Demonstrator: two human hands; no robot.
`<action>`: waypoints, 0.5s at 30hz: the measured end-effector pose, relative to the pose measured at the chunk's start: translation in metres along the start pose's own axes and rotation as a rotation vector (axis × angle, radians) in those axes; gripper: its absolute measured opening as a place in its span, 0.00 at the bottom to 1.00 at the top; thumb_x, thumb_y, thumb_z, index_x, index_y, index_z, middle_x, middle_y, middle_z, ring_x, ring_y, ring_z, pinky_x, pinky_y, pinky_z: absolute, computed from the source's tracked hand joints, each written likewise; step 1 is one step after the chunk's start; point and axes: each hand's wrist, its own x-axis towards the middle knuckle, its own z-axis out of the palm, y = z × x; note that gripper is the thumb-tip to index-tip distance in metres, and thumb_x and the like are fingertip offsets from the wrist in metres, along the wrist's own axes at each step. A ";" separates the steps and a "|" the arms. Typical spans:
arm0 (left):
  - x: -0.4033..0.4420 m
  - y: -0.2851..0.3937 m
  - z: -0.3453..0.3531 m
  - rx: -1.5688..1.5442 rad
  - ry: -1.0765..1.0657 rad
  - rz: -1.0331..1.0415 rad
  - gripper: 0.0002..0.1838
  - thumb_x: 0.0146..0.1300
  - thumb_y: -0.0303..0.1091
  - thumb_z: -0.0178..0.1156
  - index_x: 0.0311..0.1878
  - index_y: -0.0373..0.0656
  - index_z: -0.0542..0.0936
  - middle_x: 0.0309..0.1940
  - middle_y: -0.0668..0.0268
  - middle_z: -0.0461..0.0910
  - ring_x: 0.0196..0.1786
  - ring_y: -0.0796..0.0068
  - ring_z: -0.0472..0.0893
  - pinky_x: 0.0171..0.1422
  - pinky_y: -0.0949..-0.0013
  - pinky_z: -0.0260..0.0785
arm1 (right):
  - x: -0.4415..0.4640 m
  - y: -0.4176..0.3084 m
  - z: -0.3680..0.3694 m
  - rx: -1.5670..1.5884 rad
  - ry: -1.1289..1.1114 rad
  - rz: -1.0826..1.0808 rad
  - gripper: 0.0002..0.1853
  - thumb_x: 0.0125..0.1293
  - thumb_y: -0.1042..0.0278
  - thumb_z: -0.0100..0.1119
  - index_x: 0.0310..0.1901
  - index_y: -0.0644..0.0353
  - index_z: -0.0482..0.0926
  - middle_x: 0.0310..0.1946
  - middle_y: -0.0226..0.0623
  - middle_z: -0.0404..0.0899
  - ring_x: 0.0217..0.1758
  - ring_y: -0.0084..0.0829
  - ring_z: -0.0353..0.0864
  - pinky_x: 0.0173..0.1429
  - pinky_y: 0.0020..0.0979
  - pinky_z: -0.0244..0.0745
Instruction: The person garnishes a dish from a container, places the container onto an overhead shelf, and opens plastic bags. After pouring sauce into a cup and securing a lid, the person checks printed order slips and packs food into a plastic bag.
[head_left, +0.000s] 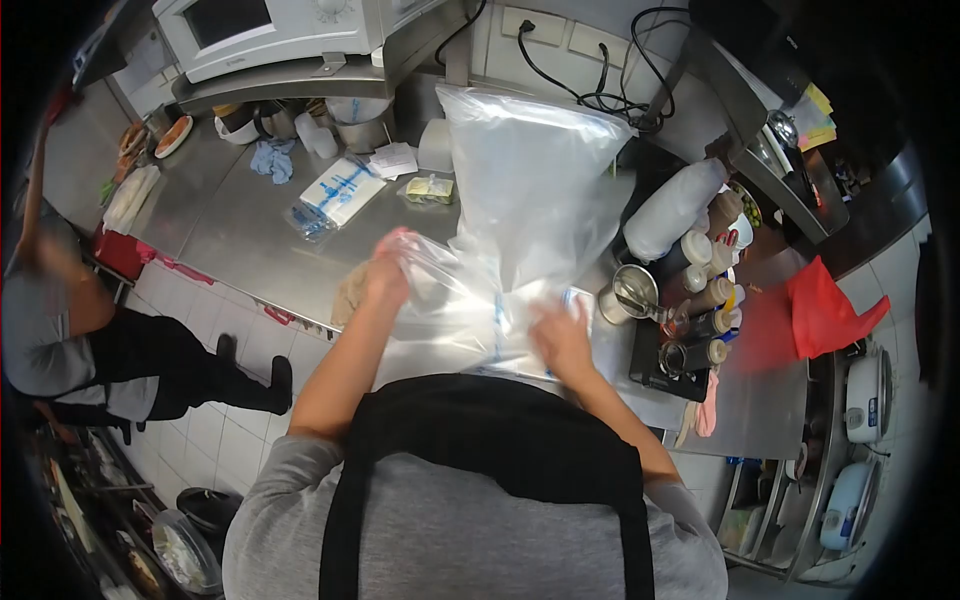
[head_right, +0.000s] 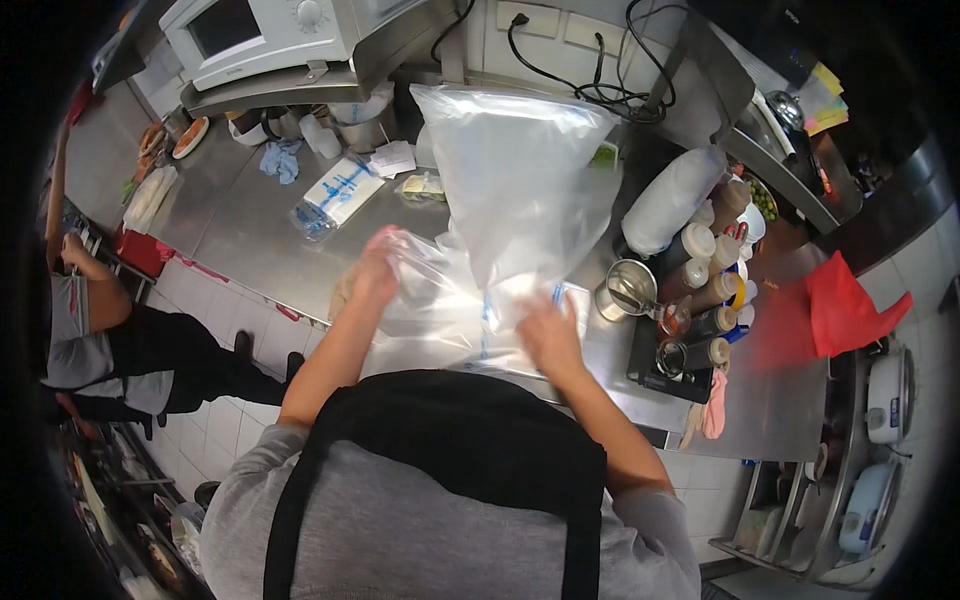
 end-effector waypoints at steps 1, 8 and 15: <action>-0.001 0.018 0.003 0.011 0.071 0.099 0.11 0.64 0.22 0.45 0.45 0.41 0.76 0.38 0.66 0.76 0.38 0.78 0.74 0.45 0.74 0.67 | -0.009 -0.008 -0.002 0.063 -0.129 -0.068 0.05 0.53 0.69 0.61 0.32 0.48 0.80 0.41 0.34 0.78 0.50 0.40 0.74 0.62 0.51 0.57; -0.071 0.151 0.076 0.656 -0.546 0.525 0.12 0.59 0.29 0.51 0.45 0.43 0.77 0.38 0.66 0.74 0.37 0.77 0.72 0.41 0.74 0.66 | 0.034 -0.063 -0.121 0.511 -0.166 -0.080 0.04 0.57 0.67 0.58 0.33 0.55 0.80 0.28 0.34 0.79 0.32 0.37 0.78 0.39 0.33 0.69; -0.133 0.098 0.147 1.270 -1.046 0.522 0.14 0.44 0.36 0.71 0.32 0.42 0.78 0.31 0.69 0.72 0.36 0.74 0.72 0.40 0.69 0.64 | 0.082 -0.057 -0.188 0.414 0.262 0.177 0.03 0.56 0.73 0.61 0.32 0.62 0.80 0.29 0.37 0.81 0.29 0.30 0.79 0.36 0.24 0.71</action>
